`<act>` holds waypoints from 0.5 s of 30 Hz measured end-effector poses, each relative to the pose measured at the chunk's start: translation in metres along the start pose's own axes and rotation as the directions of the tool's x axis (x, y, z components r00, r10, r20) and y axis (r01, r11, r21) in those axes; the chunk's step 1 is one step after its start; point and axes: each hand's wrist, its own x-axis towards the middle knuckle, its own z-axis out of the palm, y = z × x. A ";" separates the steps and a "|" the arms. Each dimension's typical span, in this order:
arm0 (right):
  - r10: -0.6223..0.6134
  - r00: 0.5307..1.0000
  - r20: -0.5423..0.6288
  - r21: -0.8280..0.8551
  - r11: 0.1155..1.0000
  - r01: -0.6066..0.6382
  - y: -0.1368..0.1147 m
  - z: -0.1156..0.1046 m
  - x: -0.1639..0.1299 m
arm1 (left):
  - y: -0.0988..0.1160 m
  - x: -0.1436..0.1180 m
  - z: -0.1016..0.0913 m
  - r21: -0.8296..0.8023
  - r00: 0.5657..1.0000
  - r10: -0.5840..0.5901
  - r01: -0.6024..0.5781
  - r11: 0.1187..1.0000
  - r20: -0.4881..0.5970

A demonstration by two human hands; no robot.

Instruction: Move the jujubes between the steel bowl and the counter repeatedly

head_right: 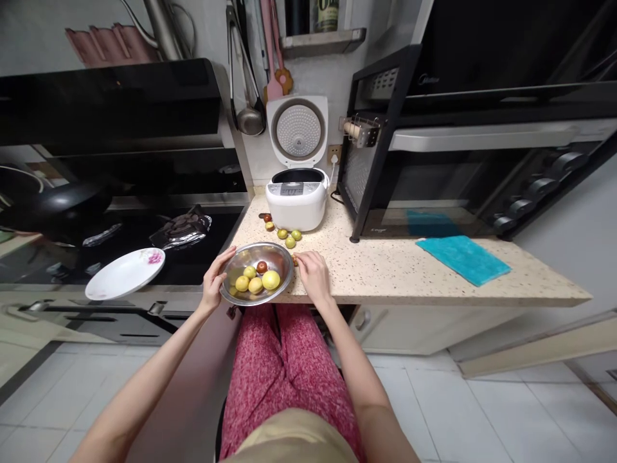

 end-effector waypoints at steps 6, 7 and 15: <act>-0.019 0.989 0.149 -0.120 0.992 0.037 0.019 0.020 0.005 | 0.005 0.001 -0.001 0.048 1.000 0.021 -0.021 0.999 -0.005; -0.021 0.987 0.161 -0.125 0.991 0.041 0.018 0.022 0.005 | 0.006 0.002 -0.001 0.053 1.000 0.024 -0.024 0.998 -0.002; -0.020 1.000 -0.022 -0.007 1.000 0.020 0.000 0.004 0.015 | 0.007 0.002 0.000 0.060 0.999 0.037 -0.037 0.997 0.003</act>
